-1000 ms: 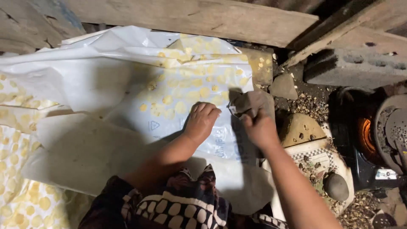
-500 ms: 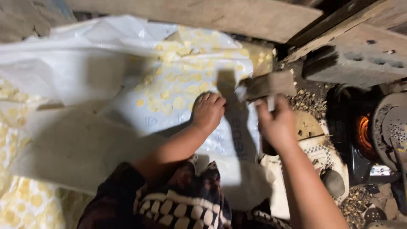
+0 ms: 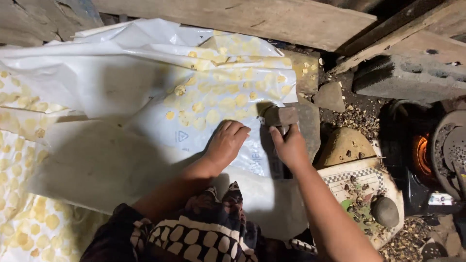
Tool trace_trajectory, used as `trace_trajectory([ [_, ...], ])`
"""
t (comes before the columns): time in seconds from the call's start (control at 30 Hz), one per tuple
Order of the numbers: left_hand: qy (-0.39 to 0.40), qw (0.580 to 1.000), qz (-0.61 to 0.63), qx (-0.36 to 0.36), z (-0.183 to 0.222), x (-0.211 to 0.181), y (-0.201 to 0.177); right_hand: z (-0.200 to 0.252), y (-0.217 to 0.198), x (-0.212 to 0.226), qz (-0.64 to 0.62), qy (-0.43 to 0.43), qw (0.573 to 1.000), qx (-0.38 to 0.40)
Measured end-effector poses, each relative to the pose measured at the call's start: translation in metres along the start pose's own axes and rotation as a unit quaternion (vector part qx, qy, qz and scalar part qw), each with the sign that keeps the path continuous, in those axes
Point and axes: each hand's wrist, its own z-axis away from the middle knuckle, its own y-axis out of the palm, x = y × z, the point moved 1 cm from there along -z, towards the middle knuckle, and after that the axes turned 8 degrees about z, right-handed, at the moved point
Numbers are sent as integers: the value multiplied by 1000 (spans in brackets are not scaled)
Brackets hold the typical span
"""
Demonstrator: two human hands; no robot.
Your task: Roasting nuts in a pan and then peeling or crushing them using a stone and a mallet
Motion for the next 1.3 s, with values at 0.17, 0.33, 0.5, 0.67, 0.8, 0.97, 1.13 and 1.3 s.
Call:
trace_trajectory([
  [0.17,-10,1000,-2,-6,0,1,1,-2,-51,21,-65,-79,995,-14],
  [0.33,-13,1000,11,-16,-5,-6,-14,5,-6,10,-19,-16,999,-39],
  [0.5,-43,999,-13,-27,-17,8,22,-11,-31,18,-29,-26,999,10],
  [0.67,-168,982,-9,84,-25,6,36,45,-82,39,-106,-97,978,-153],
  [0.8,-140,988,-49,37,-18,4,20,38,-27,20,-59,-92,965,-237],
  [0.97,-48,997,-55,-10,3,1,-23,10,11,21,-27,-47,998,-12],
  [1.13,-34,999,-7,7,17,-4,-31,10,-45,40,8,-37,998,58],
  [1.3,-48,997,-51,-24,17,6,-33,35,-10,30,-25,-38,999,-23],
])
